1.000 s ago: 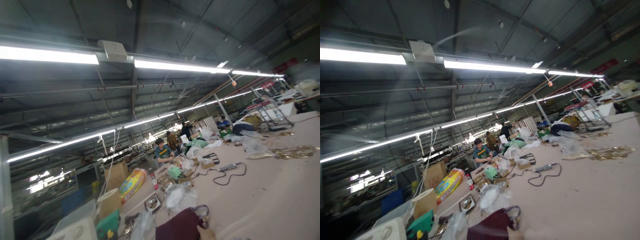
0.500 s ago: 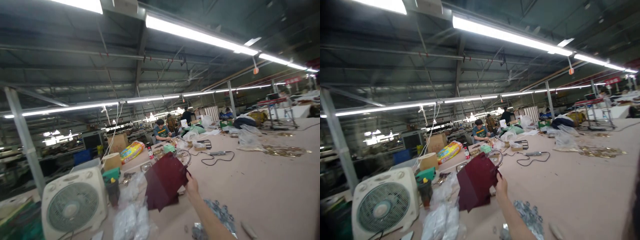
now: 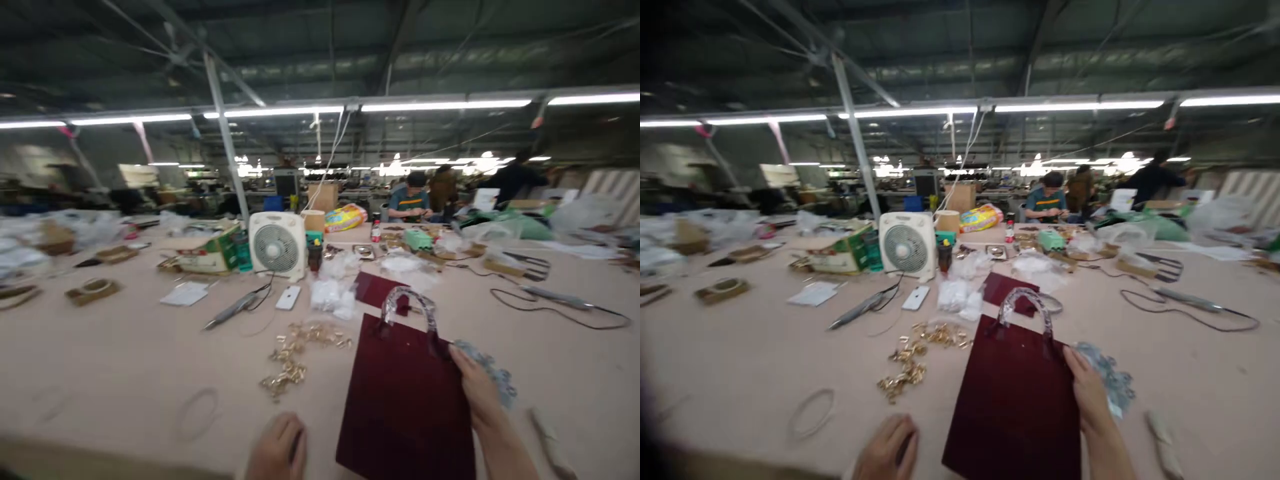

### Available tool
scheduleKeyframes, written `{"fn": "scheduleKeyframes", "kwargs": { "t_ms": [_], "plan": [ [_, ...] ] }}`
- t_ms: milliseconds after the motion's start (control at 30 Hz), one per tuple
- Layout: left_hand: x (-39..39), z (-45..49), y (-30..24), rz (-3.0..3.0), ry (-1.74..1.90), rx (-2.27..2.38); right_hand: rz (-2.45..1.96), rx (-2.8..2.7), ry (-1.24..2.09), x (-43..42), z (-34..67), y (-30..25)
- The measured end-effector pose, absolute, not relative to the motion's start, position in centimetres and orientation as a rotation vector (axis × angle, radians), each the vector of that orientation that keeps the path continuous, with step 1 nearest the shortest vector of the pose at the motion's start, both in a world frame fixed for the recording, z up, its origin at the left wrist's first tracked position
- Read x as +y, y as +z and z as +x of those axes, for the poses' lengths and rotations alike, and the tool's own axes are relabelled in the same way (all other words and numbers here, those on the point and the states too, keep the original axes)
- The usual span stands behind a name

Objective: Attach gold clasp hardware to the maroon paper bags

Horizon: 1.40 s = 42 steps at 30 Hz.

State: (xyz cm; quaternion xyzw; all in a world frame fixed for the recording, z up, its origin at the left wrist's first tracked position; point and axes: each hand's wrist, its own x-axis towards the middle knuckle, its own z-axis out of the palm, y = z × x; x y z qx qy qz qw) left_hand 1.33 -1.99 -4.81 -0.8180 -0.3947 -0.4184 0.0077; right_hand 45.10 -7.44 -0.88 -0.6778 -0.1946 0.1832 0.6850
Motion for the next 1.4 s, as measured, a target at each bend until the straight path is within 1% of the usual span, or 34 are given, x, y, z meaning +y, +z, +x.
{"fn": "scheduleKeyframes", "kwargs": {
  "t_ms": [67,133,233,367,467,533,600,667,733,833,967,1033,1167,1400],
  "plan": [
    [-2.5,0.1,-5.1,-2.707,-1.108,-1.322,-1.612,-0.490,0.521,-8.9,43.6,-3.2],
    [-2.7,-0.3,-4.8,-2.746,-1.031,-1.429,-1.683,-0.551,0.566,-10.1,42.0,-5.1],
    [-3.0,-0.1,-4.1,-2.779,-1.004,-1.496,-1.807,-0.634,0.489,-11.1,40.0,-6.5],
    [-3.3,-0.3,-3.7,-2.786,-1.015,-1.510,-1.927,-0.812,0.418,-11.2,38.4,-6.8],
    [-3.5,-0.7,-4.0,-2.787,-1.092,-1.543,-2.009,-0.849,0.196,-11.4,36.6,-6.1],
    [-3.4,-0.9,-4.3,-2.812,-1.207,-1.597,-2.006,-0.870,0.105,-11.5,34.8,-5.3],
    [-3.0,-0.9,-4.5,-2.815,-1.379,-1.684,-1.919,-0.906,0.161,-11.5,32.4,-4.6],
    [-2.2,-0.7,-4.4,-2.766,-1.544,-1.775,-1.793,-0.979,0.314,-11.2,29.9,-4.3],
    [-1.1,-0.4,-4.0,-2.702,-1.605,-1.807,-1.672,-1.071,0.464,-10.8,27.7,-4.4],
    [1.3,0.3,-3.0,-2.674,-1.445,-1.694,-1.566,-1.184,0.599,-10.1,25.6,-5.1],
    [4.5,1.1,-2.4,-2.682,-1.021,-1.539,-1.572,-1.279,0.621,-9.7,25.5,-5.7],
    [5.7,1.4,-2.7,-2.673,-0.914,-1.531,-1.591,-1.288,0.618,-9.8,26.0,-5.5],
    [6.6,1.9,-3.6,-2.667,-0.856,-1.492,-1.611,-1.272,0.617,-10.1,26.3,-5.1],
    [5.9,2.0,-4.4,-2.645,-0.828,-1.436,-1.573,-1.297,0.578,-10.0,25.8,-5.1]
  ]
}}
